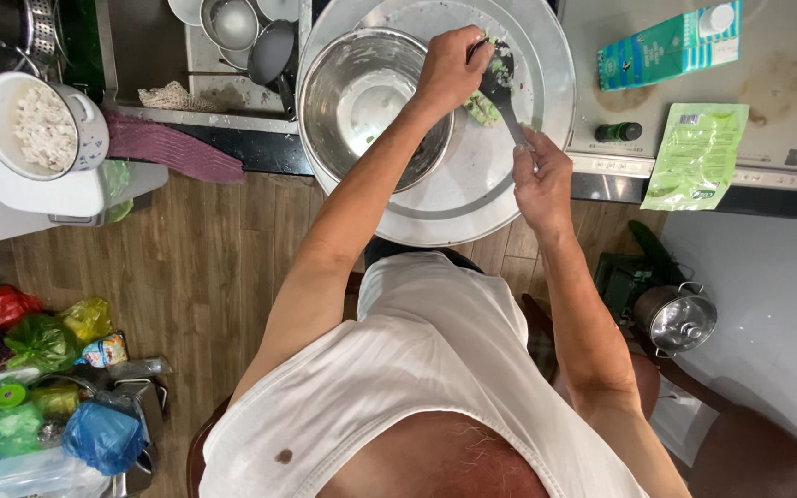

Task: The person mixes a green dough-like mixture in a metal bowl using a spoon, then scrapes the mixture onto a large metal tray. They wipe the tray with a cloth and knead the dough by hand on the tray.

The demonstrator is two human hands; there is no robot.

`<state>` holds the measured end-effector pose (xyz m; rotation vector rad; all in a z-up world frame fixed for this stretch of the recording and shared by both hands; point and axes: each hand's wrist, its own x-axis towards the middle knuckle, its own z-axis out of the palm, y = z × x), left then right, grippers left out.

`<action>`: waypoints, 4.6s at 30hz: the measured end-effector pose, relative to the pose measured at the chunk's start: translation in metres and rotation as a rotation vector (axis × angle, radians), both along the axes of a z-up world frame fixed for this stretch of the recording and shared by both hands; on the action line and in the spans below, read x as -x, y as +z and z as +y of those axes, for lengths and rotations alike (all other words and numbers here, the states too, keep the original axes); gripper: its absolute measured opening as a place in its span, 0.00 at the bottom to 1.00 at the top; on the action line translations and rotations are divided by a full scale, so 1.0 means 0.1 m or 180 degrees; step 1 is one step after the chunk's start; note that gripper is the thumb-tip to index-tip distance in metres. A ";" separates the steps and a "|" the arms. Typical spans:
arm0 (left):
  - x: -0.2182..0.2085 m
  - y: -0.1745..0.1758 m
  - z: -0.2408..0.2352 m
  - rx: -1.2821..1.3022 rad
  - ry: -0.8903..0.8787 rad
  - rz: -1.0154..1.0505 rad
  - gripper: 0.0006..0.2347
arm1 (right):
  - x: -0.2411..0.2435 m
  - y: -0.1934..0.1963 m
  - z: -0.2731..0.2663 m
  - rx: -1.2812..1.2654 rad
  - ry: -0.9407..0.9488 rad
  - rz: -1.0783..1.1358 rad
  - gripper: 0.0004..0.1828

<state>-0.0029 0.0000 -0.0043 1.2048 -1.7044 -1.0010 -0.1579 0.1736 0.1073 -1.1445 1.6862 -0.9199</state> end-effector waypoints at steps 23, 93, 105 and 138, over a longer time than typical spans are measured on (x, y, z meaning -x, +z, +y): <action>-0.08 0.18 -0.02 -0.1439 -0.0808 0.1123 0.08 | -0.03 0.09 -0.10 -0.0113 -0.0074 0.0066 0.21; -0.87 0.24 -0.06 -0.0919 -0.0226 0.0502 0.16 | 0.09 -0.10 0.15 -0.1075 -0.0302 -0.3669 0.20; -2.16 0.16 0.84 0.0610 0.0888 -0.0661 0.08 | -0.62 -0.81 -0.10 0.0141 0.1025 0.0025 0.10; -3.14 -0.18 1.92 -0.1827 0.1238 0.1967 0.09 | -1.51 -0.92 -0.05 -0.0407 -0.0122 -0.1120 0.10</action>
